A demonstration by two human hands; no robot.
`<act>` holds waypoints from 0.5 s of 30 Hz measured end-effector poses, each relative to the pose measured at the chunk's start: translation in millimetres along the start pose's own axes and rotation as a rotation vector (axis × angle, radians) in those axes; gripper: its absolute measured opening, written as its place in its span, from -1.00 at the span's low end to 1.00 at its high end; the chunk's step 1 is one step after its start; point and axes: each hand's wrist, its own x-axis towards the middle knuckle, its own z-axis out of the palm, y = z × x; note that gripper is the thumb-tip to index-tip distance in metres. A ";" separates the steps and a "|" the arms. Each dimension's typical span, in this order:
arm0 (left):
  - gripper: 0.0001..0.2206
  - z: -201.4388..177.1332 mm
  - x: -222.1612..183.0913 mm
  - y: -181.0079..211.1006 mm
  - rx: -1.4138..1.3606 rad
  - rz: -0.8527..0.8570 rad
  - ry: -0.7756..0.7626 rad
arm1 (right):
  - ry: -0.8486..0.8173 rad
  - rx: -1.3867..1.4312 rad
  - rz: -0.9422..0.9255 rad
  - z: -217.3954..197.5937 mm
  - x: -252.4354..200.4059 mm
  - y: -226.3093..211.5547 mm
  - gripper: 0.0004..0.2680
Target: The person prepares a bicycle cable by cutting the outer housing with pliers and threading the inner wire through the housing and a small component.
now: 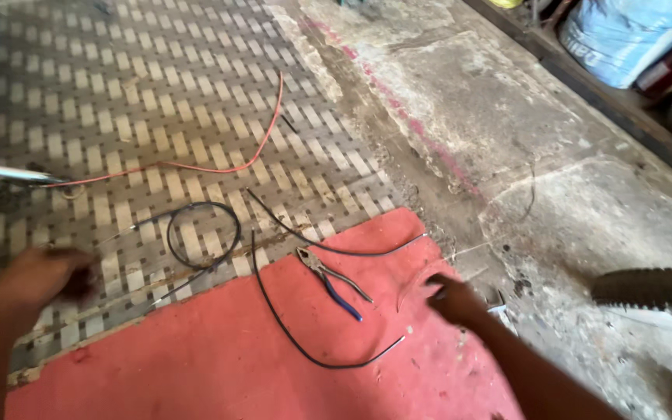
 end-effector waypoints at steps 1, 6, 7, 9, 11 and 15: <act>-0.73 11.3 -9.6 21.7 -0.060 0.003 0.046 | 0.094 0.043 -0.180 24.4 5.2 -7.4 -0.71; -0.70 85.5 -70.0 102.6 -0.121 0.317 -0.050 | 0.242 -0.315 -0.345 96.8 24.9 -35.5 -0.85; -0.70 102.0 -80.6 114.9 -0.009 0.328 -0.018 | 0.241 -0.352 -0.299 101.7 24.5 -36.8 -0.88; -0.69 131.4 -97.4 137.7 0.067 0.409 -0.006 | 0.211 -0.414 -0.235 104.0 20.5 -37.3 -0.91; -0.67 157.9 -108.2 160.6 0.128 0.474 -0.017 | 0.220 -0.316 -0.159 92.8 17.4 -36.8 -0.91; -0.63 190.9 -126.1 204.9 0.335 0.547 -0.079 | 0.251 0.091 0.017 28.6 26.4 -60.5 -0.85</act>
